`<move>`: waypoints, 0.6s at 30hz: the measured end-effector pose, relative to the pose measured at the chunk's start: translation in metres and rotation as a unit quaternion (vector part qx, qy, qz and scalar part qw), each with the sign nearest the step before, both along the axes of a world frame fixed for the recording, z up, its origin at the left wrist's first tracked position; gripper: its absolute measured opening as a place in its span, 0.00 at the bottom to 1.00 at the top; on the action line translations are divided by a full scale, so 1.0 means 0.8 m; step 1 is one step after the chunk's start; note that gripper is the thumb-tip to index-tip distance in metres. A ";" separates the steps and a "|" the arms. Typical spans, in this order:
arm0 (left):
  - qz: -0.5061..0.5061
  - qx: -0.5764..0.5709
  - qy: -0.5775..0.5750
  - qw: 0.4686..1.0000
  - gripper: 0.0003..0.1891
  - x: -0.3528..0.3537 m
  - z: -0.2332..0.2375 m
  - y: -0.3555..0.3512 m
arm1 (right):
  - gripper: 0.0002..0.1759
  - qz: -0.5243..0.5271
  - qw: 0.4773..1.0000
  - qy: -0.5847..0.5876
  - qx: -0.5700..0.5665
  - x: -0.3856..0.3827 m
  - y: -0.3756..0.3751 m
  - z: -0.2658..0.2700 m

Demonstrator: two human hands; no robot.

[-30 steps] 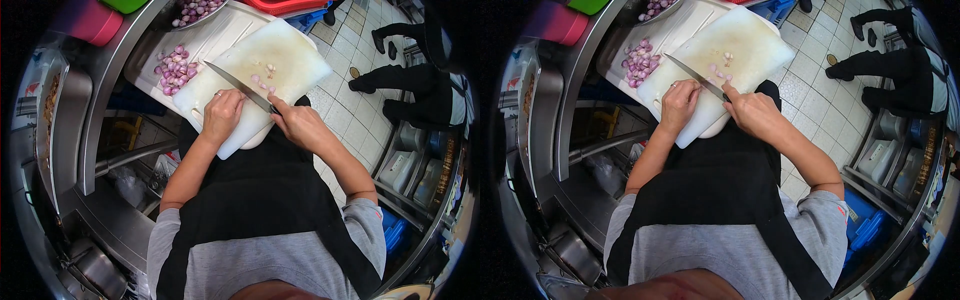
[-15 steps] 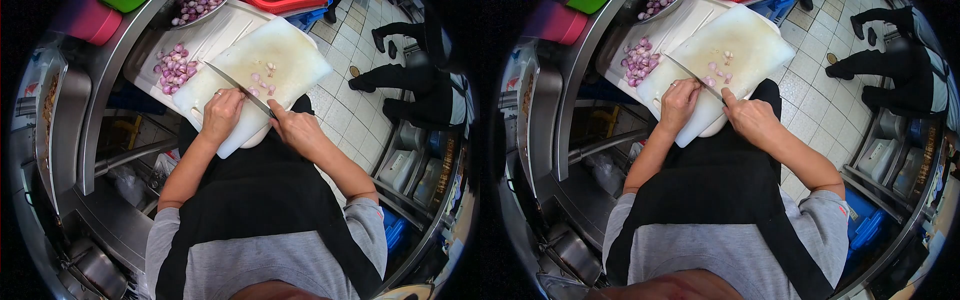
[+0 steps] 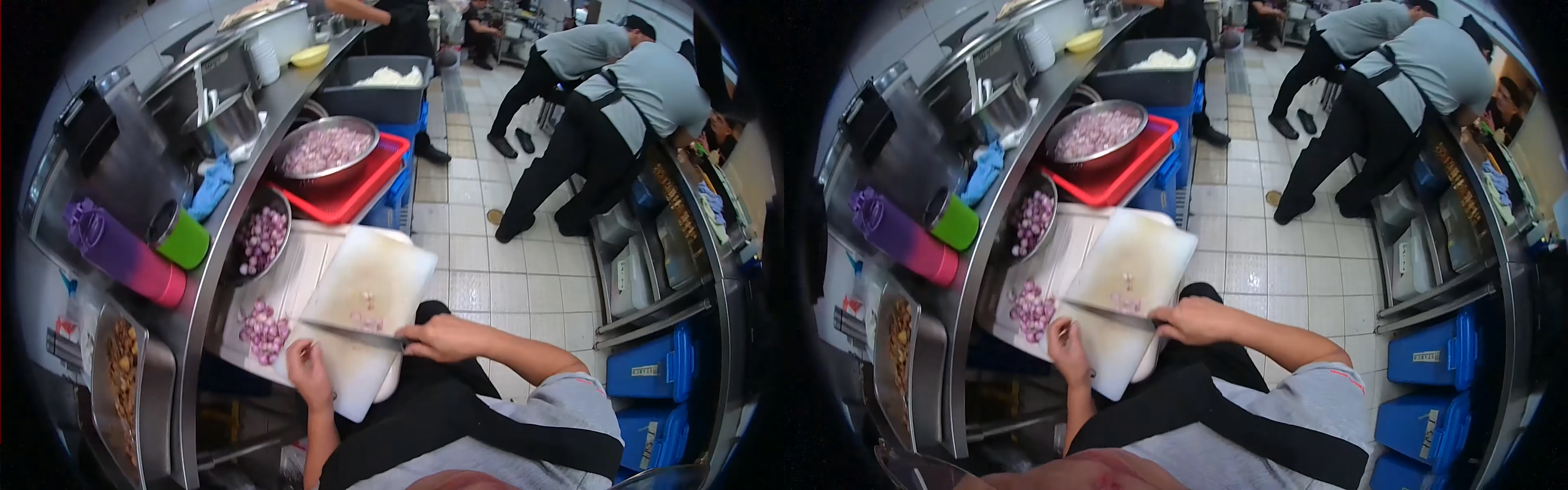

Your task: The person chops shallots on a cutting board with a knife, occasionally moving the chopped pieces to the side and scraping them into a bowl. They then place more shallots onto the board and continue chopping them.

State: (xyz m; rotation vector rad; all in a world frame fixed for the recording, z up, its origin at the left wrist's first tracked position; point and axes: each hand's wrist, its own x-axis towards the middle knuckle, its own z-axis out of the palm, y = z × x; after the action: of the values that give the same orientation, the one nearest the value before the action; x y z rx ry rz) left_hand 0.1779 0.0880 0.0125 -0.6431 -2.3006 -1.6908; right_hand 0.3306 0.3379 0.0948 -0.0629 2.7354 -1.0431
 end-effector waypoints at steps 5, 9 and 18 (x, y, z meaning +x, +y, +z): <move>0.025 0.134 -0.119 0.983 0.06 -0.018 -0.018 -0.028 | 0.22 0.108 0.992 -0.029 -0.050 0.012 0.007 -0.007; 0.020 0.145 -0.135 0.980 0.05 -0.018 -0.022 -0.027 | 0.23 0.094 0.994 0.007 -0.053 -0.020 0.032 -0.038; 0.000 0.141 -0.122 0.982 0.04 -0.021 -0.027 -0.029 | 0.25 -0.010 0.999 0.038 0.006 -0.069 0.080 -0.049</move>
State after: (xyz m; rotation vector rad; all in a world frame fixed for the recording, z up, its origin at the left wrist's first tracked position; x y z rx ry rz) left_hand 0.1611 0.0650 -0.0088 -0.3952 -2.1427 -2.1477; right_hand 0.2751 0.4022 0.0555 -0.0750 2.8150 -1.0496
